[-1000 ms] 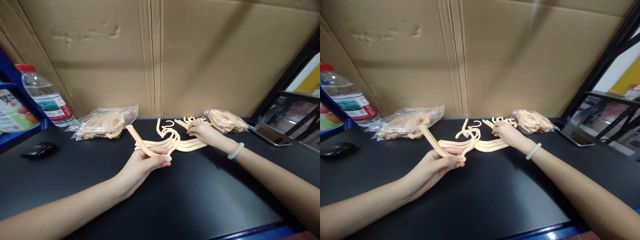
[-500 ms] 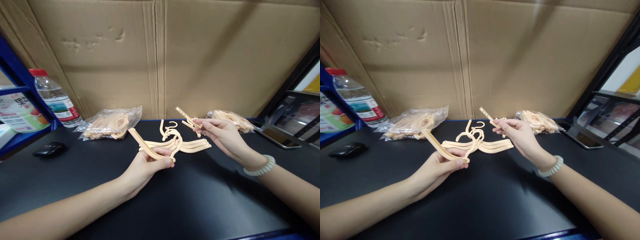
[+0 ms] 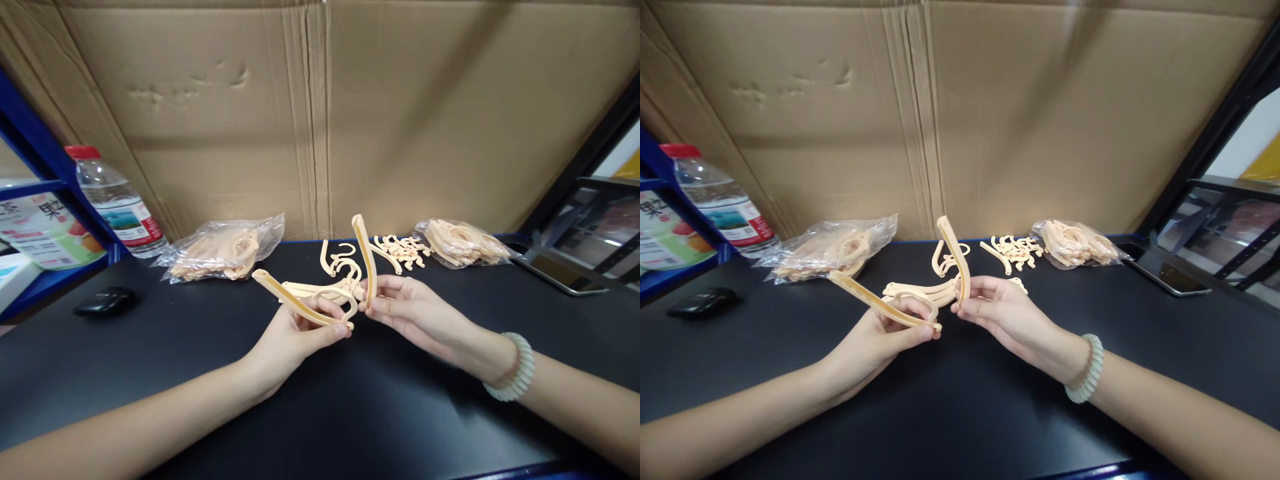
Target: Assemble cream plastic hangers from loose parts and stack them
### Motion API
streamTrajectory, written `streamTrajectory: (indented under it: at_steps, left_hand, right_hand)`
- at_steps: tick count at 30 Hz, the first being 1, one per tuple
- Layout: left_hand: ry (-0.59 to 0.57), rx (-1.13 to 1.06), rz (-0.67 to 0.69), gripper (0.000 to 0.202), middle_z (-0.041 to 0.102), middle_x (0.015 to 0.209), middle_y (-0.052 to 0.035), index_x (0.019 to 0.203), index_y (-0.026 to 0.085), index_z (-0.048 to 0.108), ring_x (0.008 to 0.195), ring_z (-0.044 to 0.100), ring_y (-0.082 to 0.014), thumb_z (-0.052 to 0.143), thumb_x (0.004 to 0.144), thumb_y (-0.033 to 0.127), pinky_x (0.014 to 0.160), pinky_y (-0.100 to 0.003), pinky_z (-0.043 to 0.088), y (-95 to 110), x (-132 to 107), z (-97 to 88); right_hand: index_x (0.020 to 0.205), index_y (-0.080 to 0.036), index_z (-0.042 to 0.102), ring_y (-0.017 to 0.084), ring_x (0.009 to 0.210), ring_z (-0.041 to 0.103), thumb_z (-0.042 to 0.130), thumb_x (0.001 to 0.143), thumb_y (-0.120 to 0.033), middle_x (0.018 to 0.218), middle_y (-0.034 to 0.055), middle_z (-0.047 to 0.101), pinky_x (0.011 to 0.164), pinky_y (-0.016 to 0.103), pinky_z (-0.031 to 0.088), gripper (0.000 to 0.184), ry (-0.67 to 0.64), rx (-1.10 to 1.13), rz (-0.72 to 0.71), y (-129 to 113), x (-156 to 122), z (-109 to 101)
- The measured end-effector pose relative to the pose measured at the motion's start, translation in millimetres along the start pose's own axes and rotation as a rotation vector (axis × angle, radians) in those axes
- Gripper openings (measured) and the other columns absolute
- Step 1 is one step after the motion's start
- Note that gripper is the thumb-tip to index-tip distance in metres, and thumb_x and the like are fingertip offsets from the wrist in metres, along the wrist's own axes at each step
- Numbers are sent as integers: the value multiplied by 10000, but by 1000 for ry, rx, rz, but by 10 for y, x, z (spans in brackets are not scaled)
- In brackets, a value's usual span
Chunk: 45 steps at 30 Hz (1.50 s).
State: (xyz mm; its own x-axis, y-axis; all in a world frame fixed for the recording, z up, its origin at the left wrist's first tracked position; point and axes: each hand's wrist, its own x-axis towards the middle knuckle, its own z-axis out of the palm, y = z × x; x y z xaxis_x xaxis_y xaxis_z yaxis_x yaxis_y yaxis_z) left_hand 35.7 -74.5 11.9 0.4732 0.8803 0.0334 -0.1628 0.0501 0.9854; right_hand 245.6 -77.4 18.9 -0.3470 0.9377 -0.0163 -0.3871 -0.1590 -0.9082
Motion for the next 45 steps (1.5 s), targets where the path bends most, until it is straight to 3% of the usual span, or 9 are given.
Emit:
streamTrajectory:
  at_steps: [3, 7, 18, 23, 35, 45]
  left_hand:
    - [-11, 54, 37, 111, 662, 818, 10, 764, 171, 687, 815, 625, -126, 793, 733, 185, 785, -231, 477, 10, 5, 11]
    - [-11, 54, 41, 93, 656, 784, 11, 754, 171, 698, 792, 597, -123, 788, 732, 182, 791, -239, 463, 35, 6, 24]
    - [-41, 30, 18, 89, 683, 790, -5, 733, 168, 712, 807, 609, -142, 799, 714, 180, 804, -254, 463, 20, -1, 5]
    - [-37, 9, 11, 96, 686, 750, 4, 709, 164, 713, 763, 600, -126, 808, 697, 172, 759, -231, 452, 38, 1, 11]
    - [-62, 21, -41, 105, 699, 736, -1, 698, 160, 721, 717, 608, -125, 814, 655, 141, 686, -219, 460, 61, 13, 25]
    - [55, 63, -9, 99, 691, 722, -10, 649, 172, 717, 710, 609, -152, 814, 627, 170, 727, -267, 481, 43, -26, 106]
  right_hand:
    - [886, -158, 693, 154, 875, 646, 810, 703, -161, 906, 32, 667, 896, 309, 513, 217, -63, -76, -5, 44, -13, 53]
    - [881, -159, 719, 157, 898, 647, 781, 744, -174, 917, 45, 697, 887, 291, 510, 152, -97, -242, -120, 65, -23, 64]
    - [864, -178, 741, 147, 767, 667, 771, 757, -215, 821, 20, 712, 767, 287, 556, 117, -83, -376, -172, 44, -20, 79]
    - [844, -193, 749, 148, 815, 667, 759, 759, -196, 835, 9, 712, 818, 281, 549, 85, -98, -427, -227, 51, -18, 78]
    - [850, -182, 745, 161, 788, 657, 742, 752, -187, 820, 13, 708, 773, 289, 541, 98, -129, -517, -207, 92, 7, 33]
    - [719, -189, 701, 162, 721, 648, 737, 725, -200, 743, -1, 675, 718, 299, 559, 38, -53, -539, -264, 124, -17, 108]
